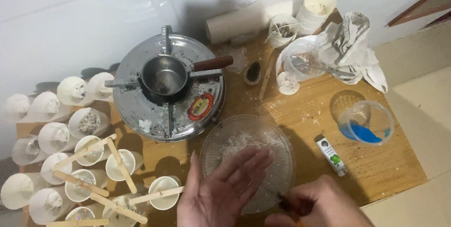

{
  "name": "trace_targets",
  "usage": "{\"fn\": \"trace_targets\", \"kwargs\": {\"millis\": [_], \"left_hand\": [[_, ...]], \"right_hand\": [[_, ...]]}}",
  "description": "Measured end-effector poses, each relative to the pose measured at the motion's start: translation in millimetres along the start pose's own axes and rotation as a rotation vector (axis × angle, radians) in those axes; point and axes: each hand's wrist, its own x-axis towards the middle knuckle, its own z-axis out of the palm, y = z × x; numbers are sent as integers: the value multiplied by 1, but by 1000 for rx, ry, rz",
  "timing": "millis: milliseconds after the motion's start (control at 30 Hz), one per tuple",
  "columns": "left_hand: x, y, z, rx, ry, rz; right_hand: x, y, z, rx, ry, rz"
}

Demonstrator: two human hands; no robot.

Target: A person uses scissors to trim and refine a small piece of white wax over a bowl of wax flakes.

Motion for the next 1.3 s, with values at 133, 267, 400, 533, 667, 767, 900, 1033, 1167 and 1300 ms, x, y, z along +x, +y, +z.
{"fn": "trace_targets", "kwargs": {"millis": [133, 267, 400, 533, 667, 767, 900, 1033, 1167, 1300], "left_hand": [[-7, -1, -17, -5, -153, 45], [-8, -4, -21, 57, -69, 109], [-3, -16, -35, 483, 75, 125], [-22, -12, 6, 1557, 321, 402], [-18, -12, 21, 1844, 264, 809], [-14, -13, 20, 1876, 297, 771], [-8, -7, 13, 1933, 193, 833], [2, -10, 8, 2130, 469, 1004], [3, -1, 6, 2234, 473, 1230], [-6, -1, -15, 2441, 584, 1355]], "right_hand": [[9, 25, -9, 20, 177, -232], [-3, -15, -12, -15, 211, -56], [-1, -6, 0, 48, 30, -188], [7, 9, -20, 52, 65, -162], [1, 18, -30, 62, 65, -427], [-4, 6, -28, -49, -27, -539], [6, 11, -22, 4, -32, -272], [6, 33, -31, 163, -17, -343], [7, 34, -32, 130, 2, -374], [1, 23, -28, 52, 27, -400]]}}
